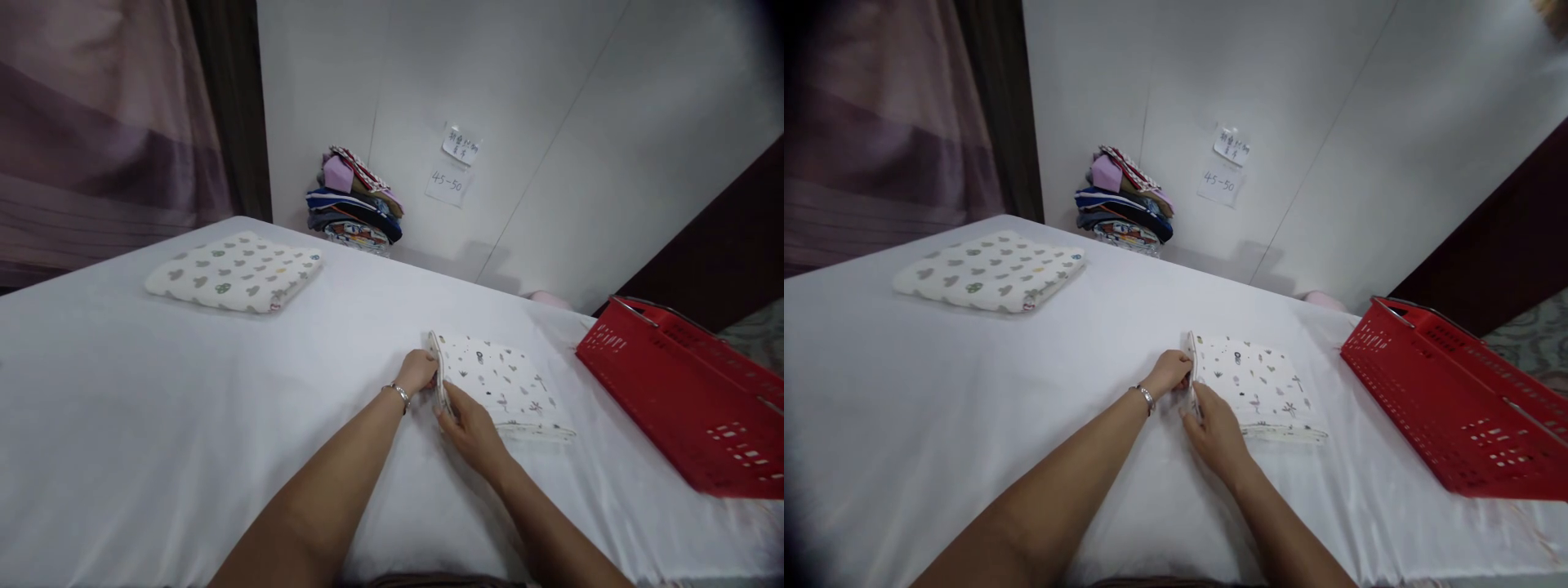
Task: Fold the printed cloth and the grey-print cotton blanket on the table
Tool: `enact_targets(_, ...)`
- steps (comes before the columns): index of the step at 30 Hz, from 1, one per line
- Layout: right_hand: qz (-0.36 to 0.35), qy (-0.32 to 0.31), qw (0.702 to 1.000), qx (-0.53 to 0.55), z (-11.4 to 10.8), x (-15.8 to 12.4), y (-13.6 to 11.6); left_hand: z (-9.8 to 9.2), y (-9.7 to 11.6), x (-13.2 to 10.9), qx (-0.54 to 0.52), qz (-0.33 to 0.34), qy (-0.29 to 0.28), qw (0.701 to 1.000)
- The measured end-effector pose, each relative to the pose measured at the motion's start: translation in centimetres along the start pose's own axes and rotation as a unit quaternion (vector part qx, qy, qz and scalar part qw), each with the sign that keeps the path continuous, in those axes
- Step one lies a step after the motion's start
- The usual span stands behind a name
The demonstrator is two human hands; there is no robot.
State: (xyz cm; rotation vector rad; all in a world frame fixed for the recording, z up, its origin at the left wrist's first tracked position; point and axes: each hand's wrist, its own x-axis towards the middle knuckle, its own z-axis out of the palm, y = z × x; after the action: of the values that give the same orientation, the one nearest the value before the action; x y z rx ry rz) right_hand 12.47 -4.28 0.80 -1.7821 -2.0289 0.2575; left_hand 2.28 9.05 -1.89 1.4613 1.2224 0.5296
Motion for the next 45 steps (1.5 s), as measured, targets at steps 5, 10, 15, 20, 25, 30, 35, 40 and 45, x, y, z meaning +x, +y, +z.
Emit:
enact_targets(5, 0.107, -0.013, 0.993, -0.038, -1.6, 3.8, 0.3, -0.1, 0.1, -0.1, 0.016, 0.017, 0.010, 1.000)
enact_targets(10, 0.101, -0.060, 0.988, -0.104, -0.9, 6.3, 0.0, -0.3, 0.2, -0.1, 0.032, 0.019, 0.011, 0.999)
enact_targets(15, 0.124, -0.051, 0.991, -0.026, -0.7, 6.9, 1.7, -0.2, 0.0, 0.4, 0.030, 0.012, -0.005, 0.999)
enact_targets(20, 0.184, -0.039, 0.973, 0.129, -0.3, 7.3, 4.2, 0.0, -0.1, 0.9, 0.022, -0.005, -0.014, 1.000)
enact_targets(25, 0.187, -0.030, 0.963, 0.191, 0.2, 7.2, 5.0, -0.2, 0.5, 0.7, 0.005, -0.023, -0.029, 0.999)
enact_targets(30, 0.181, -0.019, 0.954, 0.237, 0.3, 6.8, 4.9, -0.6, 1.3, 0.0, 0.003, -0.035, -0.044, 0.998)
enact_targets(35, 0.199, -0.030, 0.932, 0.301, 0.3, 6.7, 4.6, -0.9, 1.9, -0.7, 0.032, -0.041, -0.058, 0.997)
enact_targets(40, 0.214, -0.032, 0.925, 0.313, 0.0, 6.7, 4.0, -1.4, 2.1, -1.4, 0.049, -0.014, -0.090, 0.995)
enact_targets(45, 0.231, -0.035, 0.916, 0.326, -0.3, 6.7, 3.6, -1.3, 2.2, -1.5, 0.066, -0.010, -0.094, 0.993)
